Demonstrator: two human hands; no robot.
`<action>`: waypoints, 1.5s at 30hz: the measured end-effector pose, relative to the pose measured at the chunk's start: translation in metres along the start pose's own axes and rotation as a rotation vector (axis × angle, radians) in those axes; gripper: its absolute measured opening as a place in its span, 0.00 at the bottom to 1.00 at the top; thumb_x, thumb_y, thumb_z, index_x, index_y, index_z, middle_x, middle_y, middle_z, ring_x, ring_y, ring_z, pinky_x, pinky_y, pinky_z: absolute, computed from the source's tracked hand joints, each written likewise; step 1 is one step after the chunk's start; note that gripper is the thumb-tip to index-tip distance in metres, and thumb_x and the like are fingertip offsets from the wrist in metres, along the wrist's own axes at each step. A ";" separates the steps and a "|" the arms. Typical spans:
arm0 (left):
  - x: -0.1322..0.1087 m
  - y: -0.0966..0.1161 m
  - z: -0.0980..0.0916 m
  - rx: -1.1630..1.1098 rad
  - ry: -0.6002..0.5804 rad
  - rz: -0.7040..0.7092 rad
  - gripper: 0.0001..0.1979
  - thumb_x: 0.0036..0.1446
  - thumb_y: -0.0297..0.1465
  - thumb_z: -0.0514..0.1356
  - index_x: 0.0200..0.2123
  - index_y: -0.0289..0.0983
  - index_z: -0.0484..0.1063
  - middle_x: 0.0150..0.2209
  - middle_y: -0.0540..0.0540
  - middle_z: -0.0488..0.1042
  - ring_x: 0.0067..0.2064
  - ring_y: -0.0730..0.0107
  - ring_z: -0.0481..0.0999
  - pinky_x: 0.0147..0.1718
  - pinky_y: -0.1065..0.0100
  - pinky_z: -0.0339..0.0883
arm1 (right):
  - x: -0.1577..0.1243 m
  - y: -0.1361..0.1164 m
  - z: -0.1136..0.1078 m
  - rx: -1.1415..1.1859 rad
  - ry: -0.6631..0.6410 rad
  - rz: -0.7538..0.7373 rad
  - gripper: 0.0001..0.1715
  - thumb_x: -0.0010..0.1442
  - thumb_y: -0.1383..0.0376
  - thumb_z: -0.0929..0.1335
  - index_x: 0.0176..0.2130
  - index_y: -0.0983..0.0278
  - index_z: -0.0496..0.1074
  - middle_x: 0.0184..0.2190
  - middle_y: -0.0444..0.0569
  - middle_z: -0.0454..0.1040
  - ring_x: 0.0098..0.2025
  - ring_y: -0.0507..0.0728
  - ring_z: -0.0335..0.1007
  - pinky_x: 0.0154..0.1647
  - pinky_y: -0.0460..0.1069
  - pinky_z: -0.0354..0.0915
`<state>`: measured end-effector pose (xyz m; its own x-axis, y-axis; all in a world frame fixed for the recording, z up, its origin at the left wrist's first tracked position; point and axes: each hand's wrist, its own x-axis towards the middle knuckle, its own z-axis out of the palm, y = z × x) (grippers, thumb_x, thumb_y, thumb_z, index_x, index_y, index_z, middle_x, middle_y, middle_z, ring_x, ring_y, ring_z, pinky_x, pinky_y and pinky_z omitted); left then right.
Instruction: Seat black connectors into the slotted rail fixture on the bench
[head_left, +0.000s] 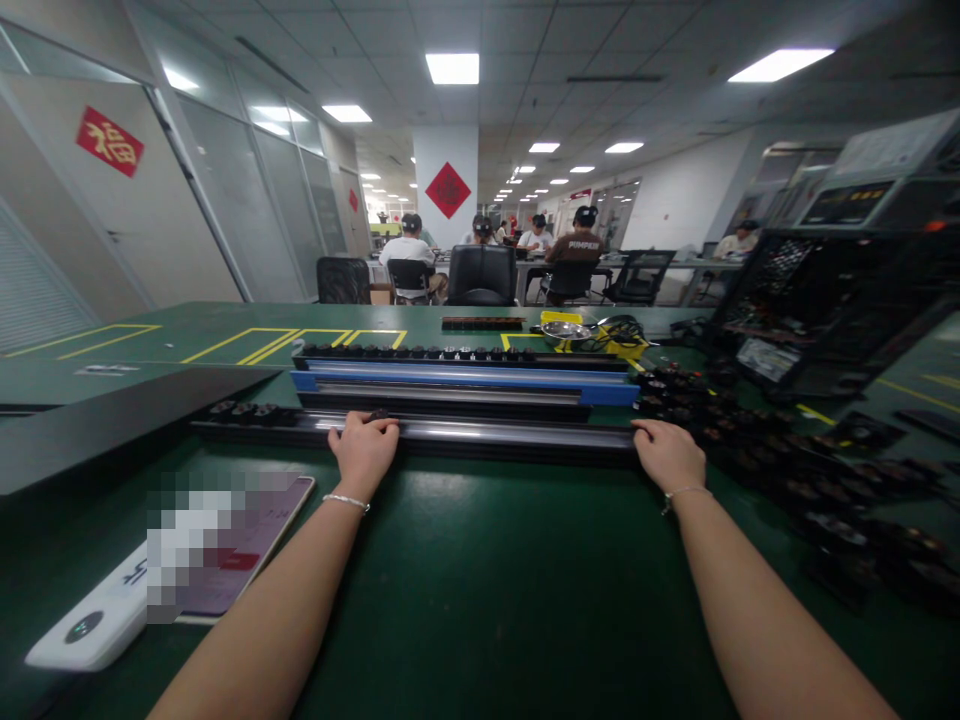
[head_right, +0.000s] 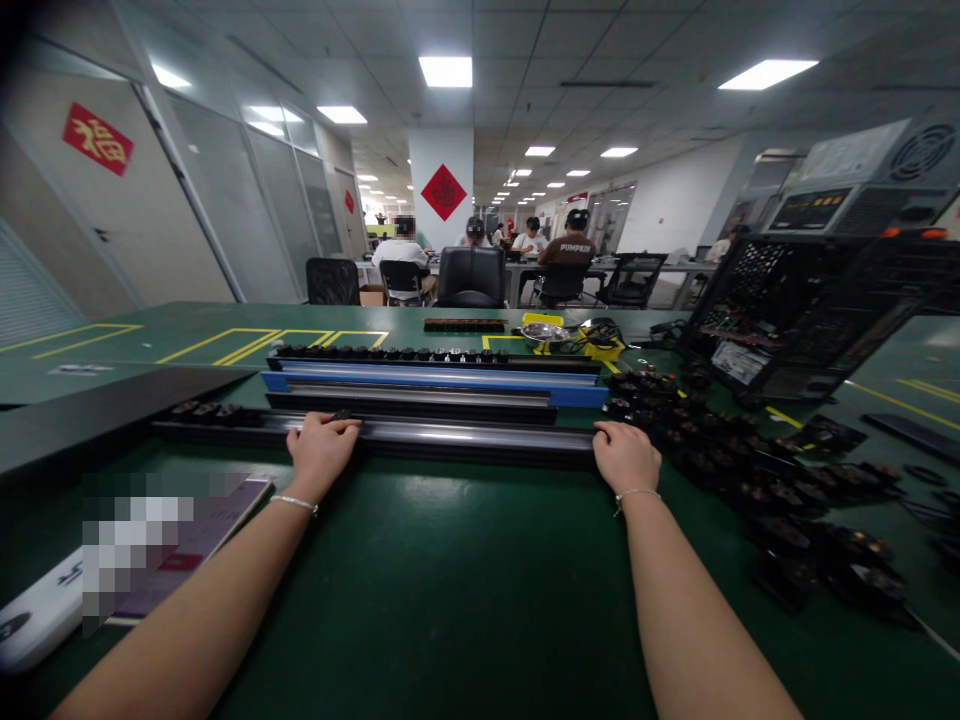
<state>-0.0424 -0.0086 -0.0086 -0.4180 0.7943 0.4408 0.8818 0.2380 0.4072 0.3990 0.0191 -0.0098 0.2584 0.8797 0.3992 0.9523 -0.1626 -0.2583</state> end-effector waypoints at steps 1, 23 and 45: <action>0.000 0.000 0.000 0.000 0.001 0.003 0.16 0.55 0.37 0.51 0.36 0.47 0.79 0.46 0.43 0.71 0.52 0.59 0.68 0.59 0.45 0.44 | 0.000 0.000 0.000 0.000 -0.001 0.002 0.24 0.57 0.62 0.57 0.44 0.59 0.76 0.49 0.47 0.73 0.53 0.60 0.64 0.51 0.55 0.62; -0.007 0.013 -0.003 0.009 -0.037 0.066 0.16 0.55 0.35 0.51 0.37 0.47 0.79 0.46 0.42 0.70 0.53 0.60 0.67 0.59 0.45 0.44 | -0.001 -0.001 -0.002 -0.011 -0.002 -0.006 0.24 0.58 0.62 0.56 0.44 0.59 0.76 0.49 0.46 0.74 0.53 0.59 0.64 0.52 0.54 0.61; -0.008 0.014 -0.005 0.011 -0.016 0.119 0.15 0.54 0.35 0.52 0.37 0.46 0.79 0.44 0.42 0.71 0.50 0.61 0.69 0.58 0.52 0.51 | -0.001 -0.001 -0.001 -0.008 0.006 -0.014 0.24 0.58 0.62 0.56 0.44 0.59 0.76 0.49 0.47 0.74 0.52 0.59 0.64 0.50 0.55 0.62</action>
<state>-0.0275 -0.0141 -0.0025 -0.3072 0.8259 0.4729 0.9272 0.1479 0.3440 0.3979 0.0175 -0.0089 0.2462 0.8791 0.4082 0.9570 -0.1538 -0.2459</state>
